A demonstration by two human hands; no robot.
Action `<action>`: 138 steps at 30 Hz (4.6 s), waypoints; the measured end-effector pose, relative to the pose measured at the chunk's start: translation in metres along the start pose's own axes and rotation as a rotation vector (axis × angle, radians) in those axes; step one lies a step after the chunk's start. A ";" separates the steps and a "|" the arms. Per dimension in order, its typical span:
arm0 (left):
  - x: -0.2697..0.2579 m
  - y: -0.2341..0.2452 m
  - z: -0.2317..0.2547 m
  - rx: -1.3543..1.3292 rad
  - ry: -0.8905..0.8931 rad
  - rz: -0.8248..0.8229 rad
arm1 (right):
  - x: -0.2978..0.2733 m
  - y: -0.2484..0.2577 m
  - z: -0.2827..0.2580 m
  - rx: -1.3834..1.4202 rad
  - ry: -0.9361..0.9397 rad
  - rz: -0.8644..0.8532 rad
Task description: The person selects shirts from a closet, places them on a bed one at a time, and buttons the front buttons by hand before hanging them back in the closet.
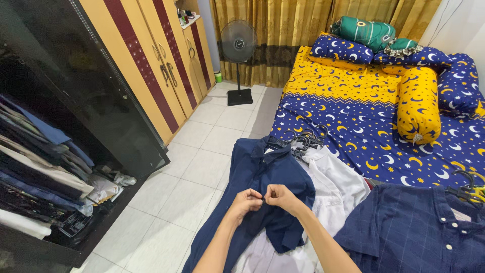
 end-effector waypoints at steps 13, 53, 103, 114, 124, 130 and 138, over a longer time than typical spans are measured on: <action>-0.017 0.051 0.047 0.207 -0.314 0.412 | -0.003 0.102 -0.076 -1.405 0.014 0.702; -0.539 0.354 0.291 0.971 -0.585 1.745 | 0.359 -0.403 -0.240 -1.224 0.474 -0.276; -0.470 0.635 0.237 0.576 -0.174 1.404 | 0.560 -0.475 -0.212 -0.544 0.771 -0.320; -0.498 0.698 0.219 -0.677 -0.683 0.697 | 0.644 -0.453 -0.211 -0.552 0.708 -0.259; -0.369 0.720 0.216 -1.120 -0.825 0.174 | 0.689 -0.462 -0.186 -0.565 0.632 -0.081; -0.424 0.748 0.273 -1.065 -0.650 0.440 | 0.710 -0.448 -0.172 -0.469 0.534 0.036; -0.382 0.781 0.246 -0.686 -0.505 0.823 | 0.719 -0.496 -0.168 -0.144 0.340 0.070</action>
Point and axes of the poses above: each hand's wrist, its own x-axis towards the middle knuckle, its own y-axis out of the back of the hand, z = x × y, the point moved 7 cm from there along x, towards the middle knuckle, and after that the axes turned 15 degrees about y, right-handed, at the moved point
